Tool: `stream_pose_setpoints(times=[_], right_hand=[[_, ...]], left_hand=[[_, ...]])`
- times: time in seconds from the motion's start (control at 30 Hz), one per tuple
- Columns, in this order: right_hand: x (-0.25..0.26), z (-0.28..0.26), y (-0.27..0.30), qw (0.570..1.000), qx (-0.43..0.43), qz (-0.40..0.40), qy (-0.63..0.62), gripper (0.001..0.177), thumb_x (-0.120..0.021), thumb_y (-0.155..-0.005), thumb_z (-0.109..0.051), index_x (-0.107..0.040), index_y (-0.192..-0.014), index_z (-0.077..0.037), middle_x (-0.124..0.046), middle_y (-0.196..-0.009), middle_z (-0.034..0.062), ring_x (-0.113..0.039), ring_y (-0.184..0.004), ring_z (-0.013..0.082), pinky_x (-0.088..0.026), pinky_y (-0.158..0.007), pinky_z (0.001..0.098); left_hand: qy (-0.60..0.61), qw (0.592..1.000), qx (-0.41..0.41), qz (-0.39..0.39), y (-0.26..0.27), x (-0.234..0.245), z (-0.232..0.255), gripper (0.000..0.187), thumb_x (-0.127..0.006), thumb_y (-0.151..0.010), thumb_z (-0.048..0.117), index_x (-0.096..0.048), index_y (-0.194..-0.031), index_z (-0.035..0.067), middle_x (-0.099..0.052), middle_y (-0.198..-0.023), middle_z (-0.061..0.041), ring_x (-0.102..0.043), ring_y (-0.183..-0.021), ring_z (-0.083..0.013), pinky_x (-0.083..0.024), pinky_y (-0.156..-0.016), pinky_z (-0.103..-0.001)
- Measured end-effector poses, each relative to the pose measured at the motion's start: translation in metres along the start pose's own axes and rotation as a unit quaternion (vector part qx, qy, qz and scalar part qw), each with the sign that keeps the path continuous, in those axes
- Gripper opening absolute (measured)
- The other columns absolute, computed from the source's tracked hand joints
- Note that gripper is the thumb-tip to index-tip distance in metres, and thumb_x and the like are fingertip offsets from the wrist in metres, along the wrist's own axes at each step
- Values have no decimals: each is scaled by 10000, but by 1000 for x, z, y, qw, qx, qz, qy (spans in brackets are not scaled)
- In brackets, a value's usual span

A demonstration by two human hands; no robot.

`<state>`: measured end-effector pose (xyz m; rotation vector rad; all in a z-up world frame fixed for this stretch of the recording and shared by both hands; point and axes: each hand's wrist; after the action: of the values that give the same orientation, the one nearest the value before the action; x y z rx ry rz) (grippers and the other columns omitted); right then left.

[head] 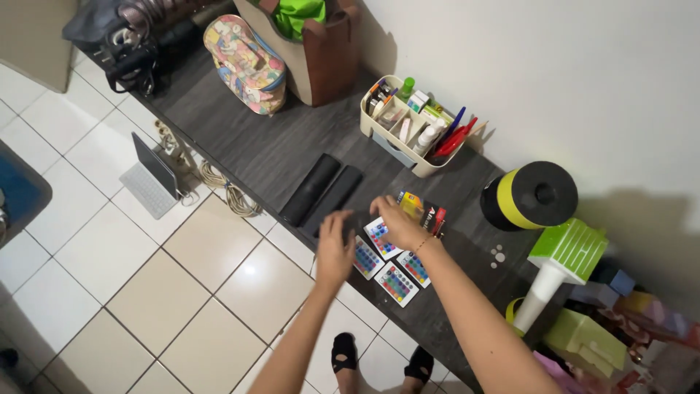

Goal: The person assembles a small green and white LED light fixture by inserting batteries into the handle and attaching the head. They test the light, then place it on the table and organize batteries into a black case.

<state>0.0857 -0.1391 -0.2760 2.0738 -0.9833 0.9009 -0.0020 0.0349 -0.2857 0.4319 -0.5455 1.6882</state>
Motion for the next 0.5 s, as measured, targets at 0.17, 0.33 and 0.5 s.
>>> stream_pose_setpoints(times=[0.17, 0.33, 0.5], right_hand=[[39, -17, 23, 971, -9, 160, -175, 595, -904, -609, 3, -591, -1105, -98, -644, -979, 90, -673, -960, 247, -553, -836, 383], [117, -77, 64, 923, 23, 250, -291, 494, -833, -754, -9, -573, -1170, -64, -716, -1071, 64, -746, -921, 141, -608, -773, 259], [199, -132, 126, 860, 86, 201, -460, 278, -519, -1009, 4, -593, -1276, -28, -712, -1243, 46, -675, -1171, 105, -587, -931, 250]], left_hand=[[167, 981, 100, -17, 12, -29, 36, 560, -603, -988, 227, -411, -1494, 82, -549, -1414, -187, -582, -1282, -321, -478, -1051, -406], [386, 911, 113, -85, -17, -24, 104, 731, -459, -1104, 461, -121, -1654, 118, -516, -1477, -113, -506, -1356, -204, -388, -1103, -331], [667, 727, 116, -112, -49, 5, 171, 612, -527, -1217, 372, -317, -1581, -74, -508, -1169, -152, -553, -1104, -254, -459, -956, -436]])
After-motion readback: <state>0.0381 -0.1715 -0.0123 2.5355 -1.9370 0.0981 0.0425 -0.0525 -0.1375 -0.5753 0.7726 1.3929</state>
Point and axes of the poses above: each hand's wrist, its own y-axis away from the middle knuckle, its own x-axis out of the back of the hand, z = x × y
